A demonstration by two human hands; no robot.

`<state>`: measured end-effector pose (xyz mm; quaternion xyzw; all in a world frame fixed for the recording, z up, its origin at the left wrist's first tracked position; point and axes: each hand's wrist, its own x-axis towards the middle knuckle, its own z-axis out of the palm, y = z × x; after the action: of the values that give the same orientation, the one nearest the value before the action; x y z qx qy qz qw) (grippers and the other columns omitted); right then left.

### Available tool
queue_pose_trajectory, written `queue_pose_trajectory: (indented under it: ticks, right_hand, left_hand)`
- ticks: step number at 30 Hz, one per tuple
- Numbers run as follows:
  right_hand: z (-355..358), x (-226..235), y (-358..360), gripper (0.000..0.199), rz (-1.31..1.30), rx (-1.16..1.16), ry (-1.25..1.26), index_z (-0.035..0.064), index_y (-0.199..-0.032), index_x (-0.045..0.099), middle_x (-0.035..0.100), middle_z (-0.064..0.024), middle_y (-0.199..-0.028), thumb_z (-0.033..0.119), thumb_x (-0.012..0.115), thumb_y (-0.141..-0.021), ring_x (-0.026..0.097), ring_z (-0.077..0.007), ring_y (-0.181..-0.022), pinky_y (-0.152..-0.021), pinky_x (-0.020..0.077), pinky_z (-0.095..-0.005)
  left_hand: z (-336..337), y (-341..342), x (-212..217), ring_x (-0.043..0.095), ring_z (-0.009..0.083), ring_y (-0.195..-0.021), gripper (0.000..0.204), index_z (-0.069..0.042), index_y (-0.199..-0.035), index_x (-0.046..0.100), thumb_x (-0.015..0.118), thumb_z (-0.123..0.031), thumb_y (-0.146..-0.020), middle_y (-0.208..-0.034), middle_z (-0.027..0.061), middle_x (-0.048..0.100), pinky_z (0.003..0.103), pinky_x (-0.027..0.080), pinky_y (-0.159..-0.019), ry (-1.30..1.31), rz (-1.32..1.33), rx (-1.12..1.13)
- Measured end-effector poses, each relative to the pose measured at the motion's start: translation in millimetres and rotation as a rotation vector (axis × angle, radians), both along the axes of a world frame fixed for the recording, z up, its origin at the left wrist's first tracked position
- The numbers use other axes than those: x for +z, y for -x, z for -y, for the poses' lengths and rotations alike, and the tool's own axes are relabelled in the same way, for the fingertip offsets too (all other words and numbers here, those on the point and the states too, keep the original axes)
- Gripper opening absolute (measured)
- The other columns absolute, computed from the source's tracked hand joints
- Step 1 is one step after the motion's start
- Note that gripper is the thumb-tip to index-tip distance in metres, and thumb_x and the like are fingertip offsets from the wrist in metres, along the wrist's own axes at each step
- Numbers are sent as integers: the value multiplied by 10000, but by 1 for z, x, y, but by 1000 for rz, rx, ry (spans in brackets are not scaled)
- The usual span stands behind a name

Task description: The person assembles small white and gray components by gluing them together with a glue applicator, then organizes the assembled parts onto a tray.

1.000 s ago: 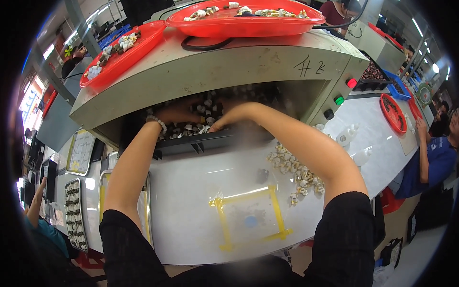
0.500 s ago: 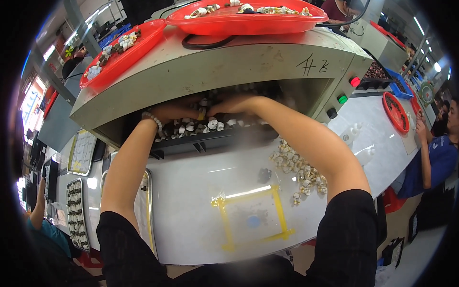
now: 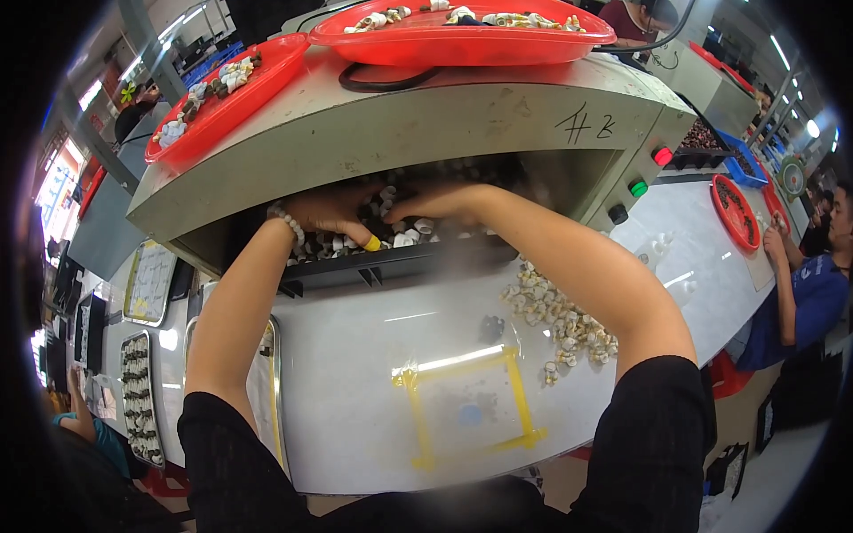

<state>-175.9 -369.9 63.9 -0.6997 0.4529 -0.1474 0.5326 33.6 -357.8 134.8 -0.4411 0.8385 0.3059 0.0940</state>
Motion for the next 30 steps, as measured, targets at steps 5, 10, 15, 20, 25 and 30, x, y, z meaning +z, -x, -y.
queue_pose_trajectory:
  ticks: [5, 10, 15, 20, 25, 30]
  right_hand:
    - [-10, 22, -1, 556, 225, -160, -267, 76, -1260, 489, 522, -62, -1227, 356, 646, -806, 499, -147, -1069, -891, 401, -275]
    - [-15, 29, -6, 528, 412, -263, -464, 104, -1277, 483, 494, -55, -1275, 403, 586, -855, 455, -156, -1152, -974, 369, -310]
    - [-13, 32, -11, 554, 396, -376, -355, 115, -1291, 457, 517, -51, -1213, 428, 598, -856, 490, -172, -1079, -923, 429, -340]
    - [-14, 33, -19, 529, 430, -392, -304, 135, -1272, 462, 487, -67, -1228, 404, 620, -845, 467, -208, -1114, -870, 461, -408]
    - [-4, 25, -15, 425, 561, -447, -323, 145, -1184, 477, 475, -75, -1168, 355, 631, -847, 479, -226, -1036, -736, 497, -390]
    - [-7, 41, -20, 360, 560, -645, -374, 161, -1114, 481, 480, -59, -1107, 336, 638, -840, 498, -237, -965, -686, 492, -402]
  left_hand:
    - [-11, 5, -12, 459, 218, -1163, 879, -4, -1353, 358, 755, -287, -621, -1275, 168, 480, 281, 401, -938, -147, -445, 120]
    - [2, 7, -34, 473, 204, -1133, 829, -1, -1347, 366, 761, -174, -640, -1245, 145, 494, 268, 423, -916, -205, -536, 233]
    - [-2, 11, -28, 503, 201, -1094, 744, -2, -1334, 382, 728, -92, -682, -1224, 119, 506, 267, 438, -915, -267, -727, 299]
    - [-1, 11, -30, 562, 160, -1004, 543, -24, -1235, 462, 702, -81, -751, -1136, 99, 545, 263, 511, -786, -474, -945, 411]
    - [-16, 19, -10, 565, 172, -1010, 423, -65, -1182, 504, 670, -75, -792, -1133, 86, 552, 317, 541, -740, -478, -912, 570]
    - [-18, 15, -10, 558, 195, -1029, 384, -98, -1161, 524, 667, -105, -805, -1122, 73, 558, 355, 551, -728, -368, -987, 740]
